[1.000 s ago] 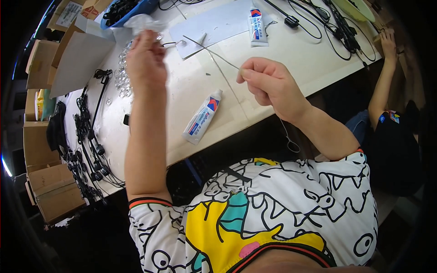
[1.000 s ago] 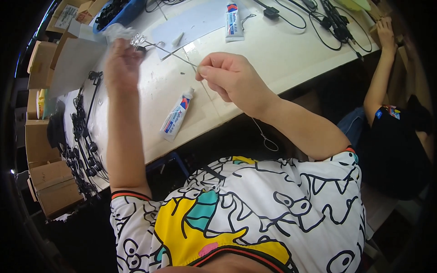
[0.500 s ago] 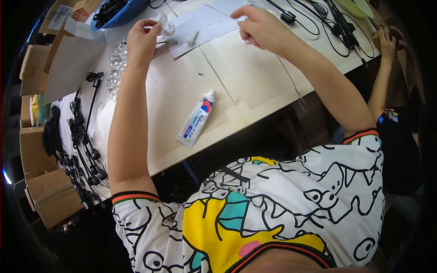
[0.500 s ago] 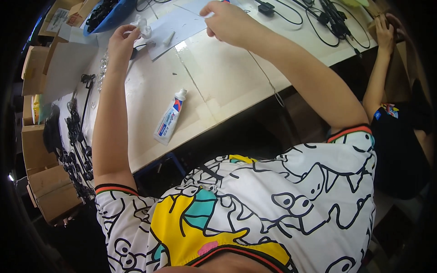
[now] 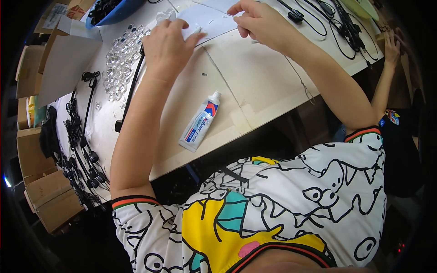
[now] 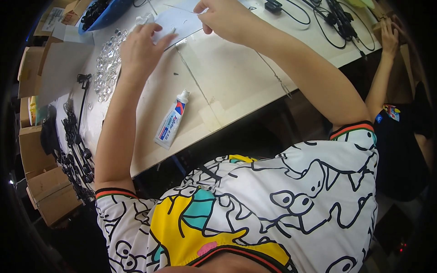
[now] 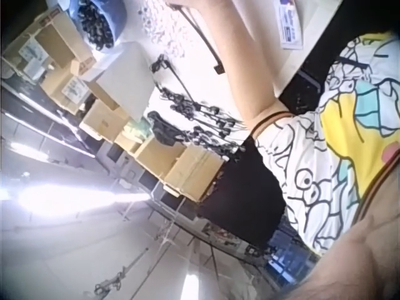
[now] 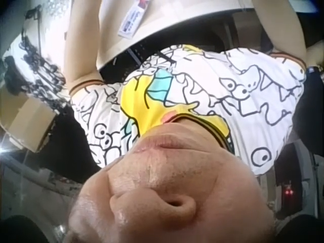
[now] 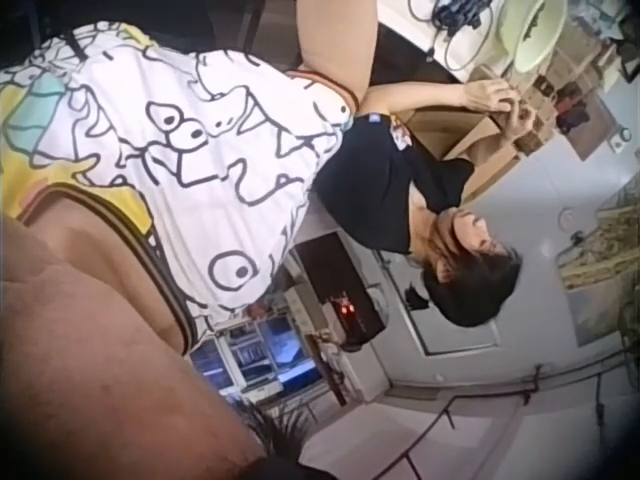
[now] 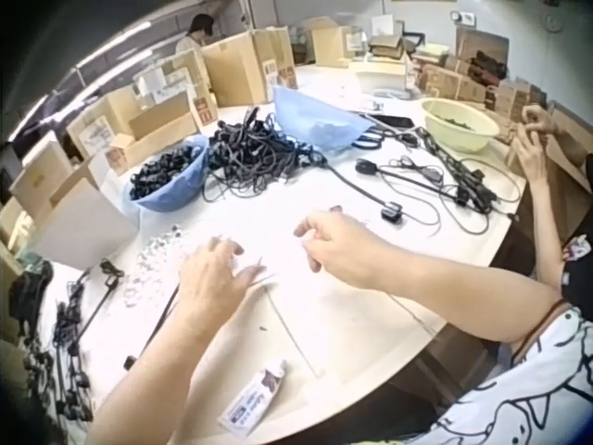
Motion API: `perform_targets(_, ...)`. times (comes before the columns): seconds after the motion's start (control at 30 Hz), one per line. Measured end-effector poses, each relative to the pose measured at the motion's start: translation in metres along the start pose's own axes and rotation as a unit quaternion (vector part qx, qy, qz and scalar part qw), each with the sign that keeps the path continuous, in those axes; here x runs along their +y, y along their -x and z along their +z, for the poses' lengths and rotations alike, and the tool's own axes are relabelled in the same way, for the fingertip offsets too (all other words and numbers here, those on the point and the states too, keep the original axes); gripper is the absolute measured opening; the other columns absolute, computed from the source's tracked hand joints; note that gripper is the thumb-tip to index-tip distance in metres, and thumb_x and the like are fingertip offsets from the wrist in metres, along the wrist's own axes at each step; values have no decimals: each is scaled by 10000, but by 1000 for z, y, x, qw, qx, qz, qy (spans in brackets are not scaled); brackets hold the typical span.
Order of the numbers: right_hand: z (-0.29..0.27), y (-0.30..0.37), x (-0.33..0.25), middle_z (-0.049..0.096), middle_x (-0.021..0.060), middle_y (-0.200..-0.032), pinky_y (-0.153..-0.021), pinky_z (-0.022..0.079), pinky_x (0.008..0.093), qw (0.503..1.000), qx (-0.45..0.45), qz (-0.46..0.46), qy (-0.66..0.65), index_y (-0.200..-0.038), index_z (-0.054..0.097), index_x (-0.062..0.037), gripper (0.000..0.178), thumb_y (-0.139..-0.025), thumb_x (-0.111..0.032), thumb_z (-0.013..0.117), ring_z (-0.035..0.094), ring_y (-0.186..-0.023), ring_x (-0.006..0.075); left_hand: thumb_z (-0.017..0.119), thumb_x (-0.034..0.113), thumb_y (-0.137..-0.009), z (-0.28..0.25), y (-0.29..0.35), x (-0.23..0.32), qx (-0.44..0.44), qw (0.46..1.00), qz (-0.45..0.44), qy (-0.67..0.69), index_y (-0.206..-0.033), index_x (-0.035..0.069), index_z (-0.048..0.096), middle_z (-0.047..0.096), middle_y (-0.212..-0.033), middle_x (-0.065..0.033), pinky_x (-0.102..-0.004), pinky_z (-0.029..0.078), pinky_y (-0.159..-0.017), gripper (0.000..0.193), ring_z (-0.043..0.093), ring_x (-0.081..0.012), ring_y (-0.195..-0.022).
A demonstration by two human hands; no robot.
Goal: The person applies glue from a tube to small plastic housings, then assembles them with LED lights and wires by hand.
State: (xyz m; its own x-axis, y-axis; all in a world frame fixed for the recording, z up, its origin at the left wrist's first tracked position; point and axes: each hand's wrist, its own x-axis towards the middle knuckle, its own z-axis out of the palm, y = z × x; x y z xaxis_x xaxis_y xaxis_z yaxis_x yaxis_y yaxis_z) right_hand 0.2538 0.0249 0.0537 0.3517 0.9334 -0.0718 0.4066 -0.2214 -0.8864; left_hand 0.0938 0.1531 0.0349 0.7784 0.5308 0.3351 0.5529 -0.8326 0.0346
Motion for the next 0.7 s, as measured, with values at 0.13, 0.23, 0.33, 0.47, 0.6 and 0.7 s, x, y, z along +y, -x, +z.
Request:
perform_targets(0.13,4,22,-5,522,42,-644,-504,343,223,998,4,-7,-67,-1042,492,11,280,-802,-117,428,438,-539,97,604,377,-722,0,-1,-2,-109,993,-51,-7,-836,118,626,599,-826,-102,-375,409,-699,284,563,-249,-804)
perform_targets(0.23,2,41,-6,481,-6,-612,-414,276,160,990,3,-28,-142,-1015,495,14,248,-825,-131,428,357,-469,24,589,347,-748,-11,1,-8,-92,955,-170,227,-890,111,612,619,-886,-82,-334,379,-719,276,549,-210,-827)
perform_targets(0.33,1,62,-8,488,-3,-604,-444,302,175,977,-27,-28,-211,-977,503,23,234,-813,-129,434,372,-497,36,551,300,-801,-28,8,-6,-110,663,-331,663,-980,97,565,621,-936,-30,-321,238,-853,272,453,-144,-945)
perform_targets(0.47,10,77,-8,468,-11,-578,-458,296,180,963,-67,-11,-262,-934,517,27,199,-819,-114,435,363,-503,32,530,278,-828,-41,18,5,-115,492,-375,777,-962,134,567,605,-935,-19,-318,240,-806,200,433,-148,-877)
perform_targets(0.6,15,77,-5,448,-14,-557,-471,301,187,962,-72,-22,-264,-876,534,30,186,-822,-117,434,363,-505,35,540,290,-825,-47,24,9,-114,447,-402,791,-949,151,573,581,-934,6,-310,251,-768,189,419,-139,-843)
perform_targets(0.7,17,78,-6,444,-14,-551,-474,304,189,961,-78,-23,-266,-869,536,28,186,-823,-120,433,363,-505,37,562,300,-812,-46,28,11,-108,458,-387,793,-943,158,581,557,-913,27,-295,252,-743,194,394,-122,-804)
